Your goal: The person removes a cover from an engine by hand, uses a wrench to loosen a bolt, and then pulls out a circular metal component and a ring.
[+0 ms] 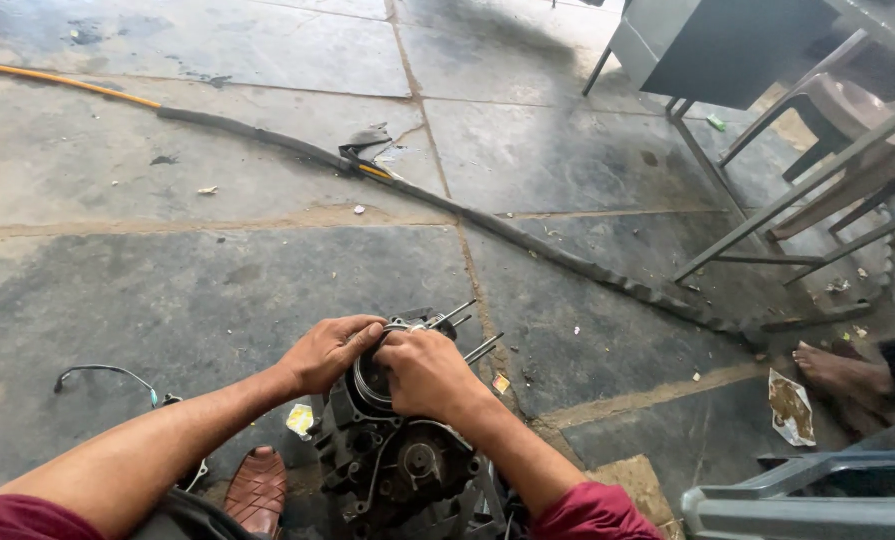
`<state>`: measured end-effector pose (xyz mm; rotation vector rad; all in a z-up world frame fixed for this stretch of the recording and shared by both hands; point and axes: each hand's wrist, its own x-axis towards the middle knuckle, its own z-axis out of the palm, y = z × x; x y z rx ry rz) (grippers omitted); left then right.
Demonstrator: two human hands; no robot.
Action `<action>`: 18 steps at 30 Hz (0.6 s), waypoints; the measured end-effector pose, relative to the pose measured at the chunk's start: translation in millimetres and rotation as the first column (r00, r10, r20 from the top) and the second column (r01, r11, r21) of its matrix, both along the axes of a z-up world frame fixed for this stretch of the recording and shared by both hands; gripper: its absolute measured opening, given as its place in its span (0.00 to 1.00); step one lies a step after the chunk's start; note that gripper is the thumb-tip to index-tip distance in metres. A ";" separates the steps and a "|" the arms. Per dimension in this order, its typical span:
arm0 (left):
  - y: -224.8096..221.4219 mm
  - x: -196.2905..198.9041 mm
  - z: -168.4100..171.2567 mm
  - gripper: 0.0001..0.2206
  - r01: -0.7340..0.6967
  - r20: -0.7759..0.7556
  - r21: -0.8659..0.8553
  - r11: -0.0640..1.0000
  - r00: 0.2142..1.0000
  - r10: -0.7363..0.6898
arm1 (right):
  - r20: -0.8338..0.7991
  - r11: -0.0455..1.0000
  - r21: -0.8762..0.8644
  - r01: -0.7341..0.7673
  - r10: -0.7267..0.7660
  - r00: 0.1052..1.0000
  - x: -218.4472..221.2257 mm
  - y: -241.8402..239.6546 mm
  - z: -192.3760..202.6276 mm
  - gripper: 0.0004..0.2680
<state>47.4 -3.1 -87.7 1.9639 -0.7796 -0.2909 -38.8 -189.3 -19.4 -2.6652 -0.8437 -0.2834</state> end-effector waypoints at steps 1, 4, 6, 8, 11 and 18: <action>-0.3 0.0 1.6 0.25 0.010 -0.008 -0.001 1.000 1.000 -0.010 | 0.040 0.999 0.031 0.006 -0.007 0.999 -2.0 4.0 10.7 0.09; -0.6 -1.3 2.9 0.26 0.008 -0.004 -0.006 1.000 1.000 -0.008 | -0.013 0.982 -0.131 0.139 -0.142 0.990 3.9 -1.3 -11.6 0.08; -0.4 -1.9 4.4 0.26 0.005 -0.020 -0.006 1.000 1.000 -0.005 | -0.016 0.997 -0.049 0.059 -0.060 0.998 3.2 -4.5 -12.7 0.05; -0.3 -2.1 3.9 0.26 0.001 -0.038 -0.007 1.000 0.999 -0.001 | -0.014 0.999 0.032 -0.022 0.022 1.000 1.3 -4.4 -8.3 0.04; -0.5 -1.5 1.4 0.26 0.001 -0.022 0.012 1.000 1.000 -0.001 | -0.050 0.999 0.037 -0.018 0.019 0.999 -1.0 -0.4 -0.2 0.06; 0.3 -1.0 2.7 0.26 -0.007 -0.024 0.017 1.000 1.000 0.008 | -0.013 1.000 0.004 -0.021 0.021 1.000 5.4 -7.4 -14.3 0.04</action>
